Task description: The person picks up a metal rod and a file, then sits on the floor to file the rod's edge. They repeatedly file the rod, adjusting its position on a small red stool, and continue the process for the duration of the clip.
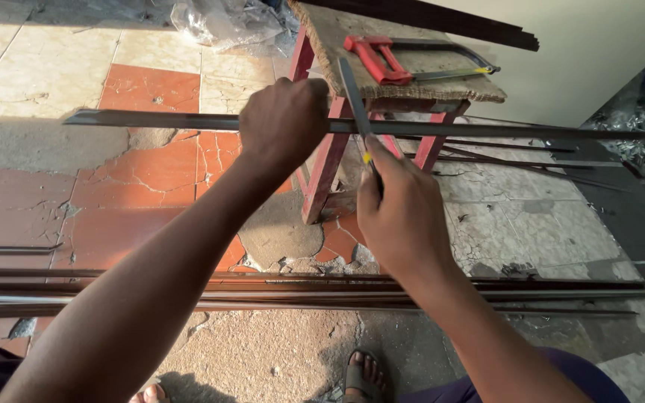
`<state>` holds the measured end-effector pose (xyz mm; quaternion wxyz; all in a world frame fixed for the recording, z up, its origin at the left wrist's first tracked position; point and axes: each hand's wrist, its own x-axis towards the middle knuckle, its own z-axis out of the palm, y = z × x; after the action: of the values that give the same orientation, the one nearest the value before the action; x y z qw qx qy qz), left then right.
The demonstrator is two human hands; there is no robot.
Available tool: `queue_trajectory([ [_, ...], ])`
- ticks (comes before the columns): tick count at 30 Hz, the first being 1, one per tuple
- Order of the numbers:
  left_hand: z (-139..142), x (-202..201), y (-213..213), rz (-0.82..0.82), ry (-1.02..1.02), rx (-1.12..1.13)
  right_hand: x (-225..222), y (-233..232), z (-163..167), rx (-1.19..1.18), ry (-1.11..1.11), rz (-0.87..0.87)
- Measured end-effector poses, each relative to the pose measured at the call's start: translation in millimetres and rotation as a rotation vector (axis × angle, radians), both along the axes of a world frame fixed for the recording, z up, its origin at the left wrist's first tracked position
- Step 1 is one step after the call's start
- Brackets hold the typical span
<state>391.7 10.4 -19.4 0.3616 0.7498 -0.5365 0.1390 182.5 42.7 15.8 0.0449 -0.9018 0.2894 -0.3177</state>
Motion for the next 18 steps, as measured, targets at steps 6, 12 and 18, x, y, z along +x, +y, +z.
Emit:
queue_trajectory([
  [6, -3.3, 6.5, -0.4, 0.034, 0.025, -0.028, -3.2, -4.7, -3.6, -0.008, 0.022, 0.021],
  [12, -4.8, 6.9, -4.3, 0.024, -0.028, -0.076, -8.7, -1.2, 2.7, 0.048, 0.037, 0.039],
  [18, -9.6, 6.1, -4.8, -0.024, -0.037, -0.011, -10.2, -12.2, 4.3, -0.045, 0.022, -0.055],
])
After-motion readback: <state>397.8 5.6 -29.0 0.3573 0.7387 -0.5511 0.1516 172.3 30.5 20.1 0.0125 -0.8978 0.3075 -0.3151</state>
